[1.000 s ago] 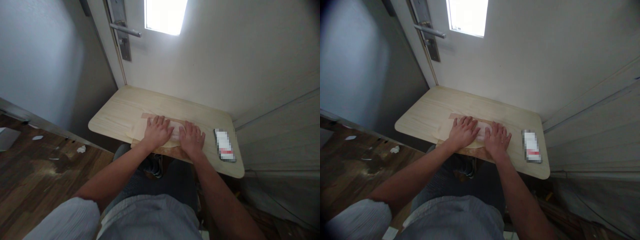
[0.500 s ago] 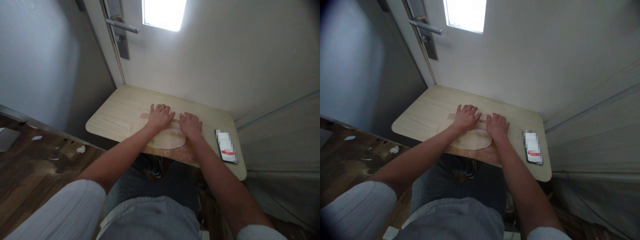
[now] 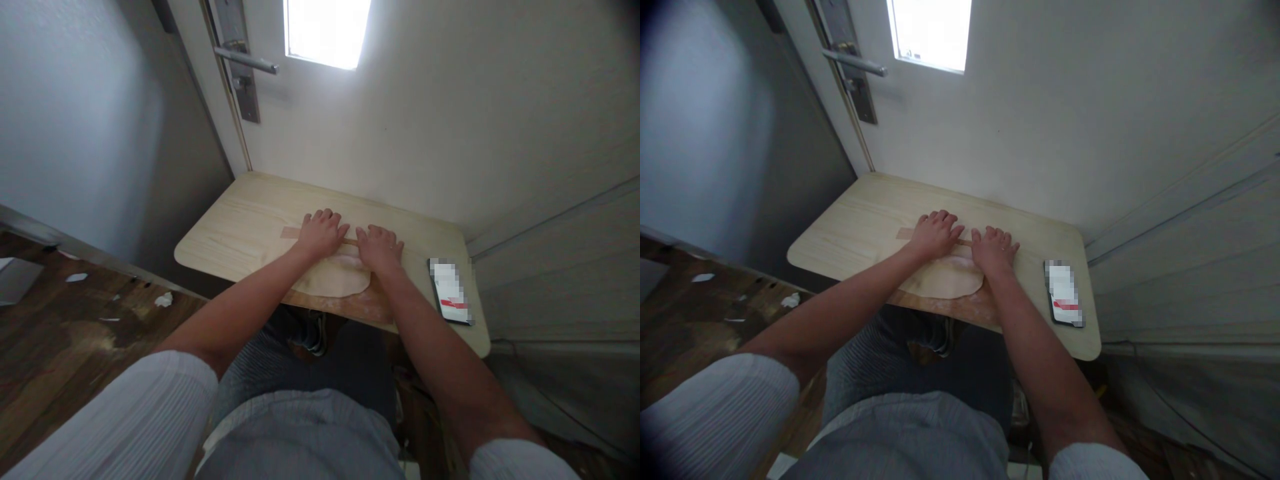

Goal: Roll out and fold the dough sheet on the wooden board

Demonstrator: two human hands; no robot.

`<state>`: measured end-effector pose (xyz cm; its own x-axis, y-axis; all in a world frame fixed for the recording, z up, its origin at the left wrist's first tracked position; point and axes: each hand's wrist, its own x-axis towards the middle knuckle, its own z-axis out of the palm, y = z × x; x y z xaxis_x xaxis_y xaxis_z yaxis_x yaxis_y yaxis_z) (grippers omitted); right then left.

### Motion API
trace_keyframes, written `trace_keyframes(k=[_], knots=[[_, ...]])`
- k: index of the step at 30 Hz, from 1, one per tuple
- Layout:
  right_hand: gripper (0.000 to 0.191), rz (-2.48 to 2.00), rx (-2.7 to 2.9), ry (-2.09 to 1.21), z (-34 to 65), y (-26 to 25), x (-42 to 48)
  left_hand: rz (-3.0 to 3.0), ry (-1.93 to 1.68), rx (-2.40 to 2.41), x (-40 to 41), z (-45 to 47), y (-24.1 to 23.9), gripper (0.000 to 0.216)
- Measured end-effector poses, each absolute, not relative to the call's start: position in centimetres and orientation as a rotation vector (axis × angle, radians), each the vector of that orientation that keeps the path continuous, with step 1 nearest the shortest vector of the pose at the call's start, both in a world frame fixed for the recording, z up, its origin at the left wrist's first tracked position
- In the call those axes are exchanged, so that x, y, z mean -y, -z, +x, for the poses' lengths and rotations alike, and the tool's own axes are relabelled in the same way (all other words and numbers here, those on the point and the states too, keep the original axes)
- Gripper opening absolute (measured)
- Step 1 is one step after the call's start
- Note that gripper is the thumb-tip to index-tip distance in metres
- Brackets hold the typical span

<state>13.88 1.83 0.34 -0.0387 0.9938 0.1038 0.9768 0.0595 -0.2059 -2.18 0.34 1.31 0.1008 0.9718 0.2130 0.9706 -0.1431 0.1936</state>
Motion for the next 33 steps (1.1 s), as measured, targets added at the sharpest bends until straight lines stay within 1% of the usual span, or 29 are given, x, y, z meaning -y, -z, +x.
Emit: trace_keyframes(k=[5, 8, 14, 20, 24, 33], knots=[[0.057, -1.976, 2.085, -0.062, 14.0, -0.1, 0.7, 2.414, -0.329, -1.873, 1.9, -2.6, -0.9, 0.046], [0.058, -1.929, 2.098, -0.019, 14.2, 0.2, 2.1, 2.453, -0.306, -1.849, 3.1, -2.6, -0.9, 0.047], [0.060, -1.885, 2.121, 0.035, 14.5, 0.8, 4.1, 2.422, -0.397, -1.948, 5.1, -2.1, -0.8, 0.050], [0.057, -1.820, 2.153, 0.100, 14.7, 1.2, 5.8, 2.405, -0.490, -2.012, 7.0, -1.6, 0.0, 0.051], [0.055, -1.794, 2.140, 0.148, 14.9, 1.6, 6.9, 2.419, -0.563, -2.002, 8.1, -1.4, 0.2, 0.047], [0.058, -1.764, 2.154, 0.169, 15.2, 1.6, 9.4, 2.427, -0.632, -1.979, 10.3, -1.0, 0.1, 0.049]])
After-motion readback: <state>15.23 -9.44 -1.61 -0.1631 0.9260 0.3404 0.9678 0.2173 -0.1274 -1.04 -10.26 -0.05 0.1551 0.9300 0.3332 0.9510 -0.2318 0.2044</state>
